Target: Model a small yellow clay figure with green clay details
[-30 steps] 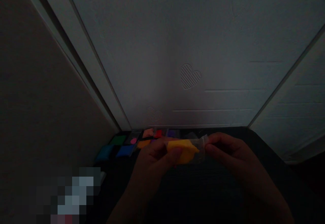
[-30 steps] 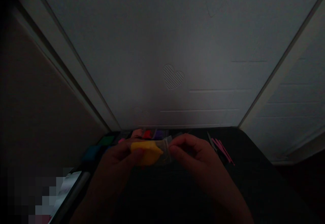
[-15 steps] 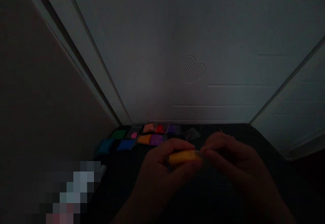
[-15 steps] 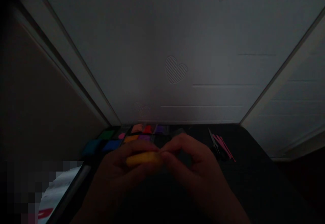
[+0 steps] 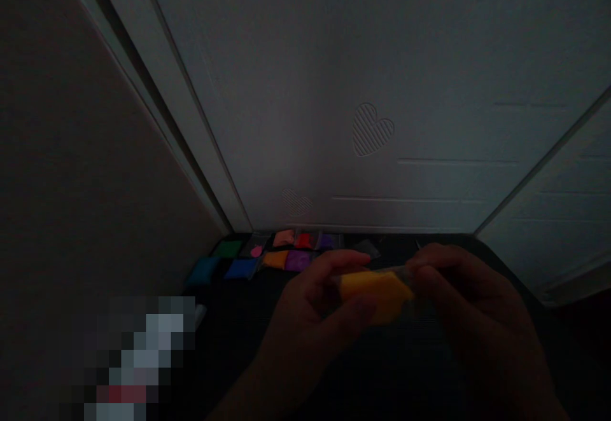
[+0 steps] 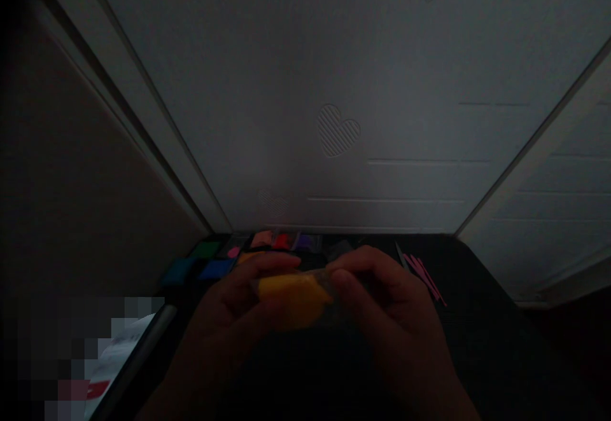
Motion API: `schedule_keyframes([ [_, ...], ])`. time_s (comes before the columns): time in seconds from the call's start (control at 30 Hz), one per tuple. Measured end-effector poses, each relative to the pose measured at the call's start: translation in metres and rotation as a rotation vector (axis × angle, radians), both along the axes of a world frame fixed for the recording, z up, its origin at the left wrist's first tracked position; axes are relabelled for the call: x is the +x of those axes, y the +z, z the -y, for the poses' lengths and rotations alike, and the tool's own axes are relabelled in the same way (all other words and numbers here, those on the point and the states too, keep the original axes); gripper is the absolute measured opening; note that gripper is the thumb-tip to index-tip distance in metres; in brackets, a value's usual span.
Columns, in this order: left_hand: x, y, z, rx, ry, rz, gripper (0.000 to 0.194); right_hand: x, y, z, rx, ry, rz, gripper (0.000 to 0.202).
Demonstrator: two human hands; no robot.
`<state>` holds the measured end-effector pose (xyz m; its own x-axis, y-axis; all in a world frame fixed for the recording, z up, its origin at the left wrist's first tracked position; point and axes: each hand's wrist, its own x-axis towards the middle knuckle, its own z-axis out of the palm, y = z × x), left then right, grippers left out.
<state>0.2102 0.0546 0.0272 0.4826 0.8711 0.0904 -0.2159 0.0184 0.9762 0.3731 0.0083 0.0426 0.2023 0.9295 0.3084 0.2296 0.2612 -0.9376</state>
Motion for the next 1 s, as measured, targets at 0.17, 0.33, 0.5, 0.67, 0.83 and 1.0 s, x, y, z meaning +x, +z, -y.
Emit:
schedule_keyframes([
  [0.17, -0.003, 0.003, 0.000, 0.099, 0.052, -0.053, 0.015, -0.002, -0.003, 0.001, 0.005, -0.068, -0.098, 0.004],
  [0.33, -0.005, 0.004, -0.001, 0.160, 0.129, -0.131, 0.014, -0.007, -0.004, -0.001, 0.003, -0.081, -0.125, 0.004],
  [0.5, 0.000, 0.000, -0.004, 0.018, -0.067, 0.014, 0.023, 0.008, -0.010, -0.006, -0.041, -0.088, -0.162, 0.003],
  [0.67, 0.000, 0.001, -0.001, 0.108, -0.097, -0.177, 0.023, 0.019, -0.018, -0.014, -0.059, -0.074, -0.265, 0.003],
  [0.83, 0.002, 0.002, -0.001, 0.117, -0.055, -0.217, 0.024, 0.021, -0.020, -0.019, -0.074, -0.031, -0.257, 0.005],
  [1.0, -0.002, 0.000, -0.009, 0.153, 0.081, -0.227, 0.024, 0.031, -0.017, -0.022, -0.152, 0.085, -0.052, 0.013],
])
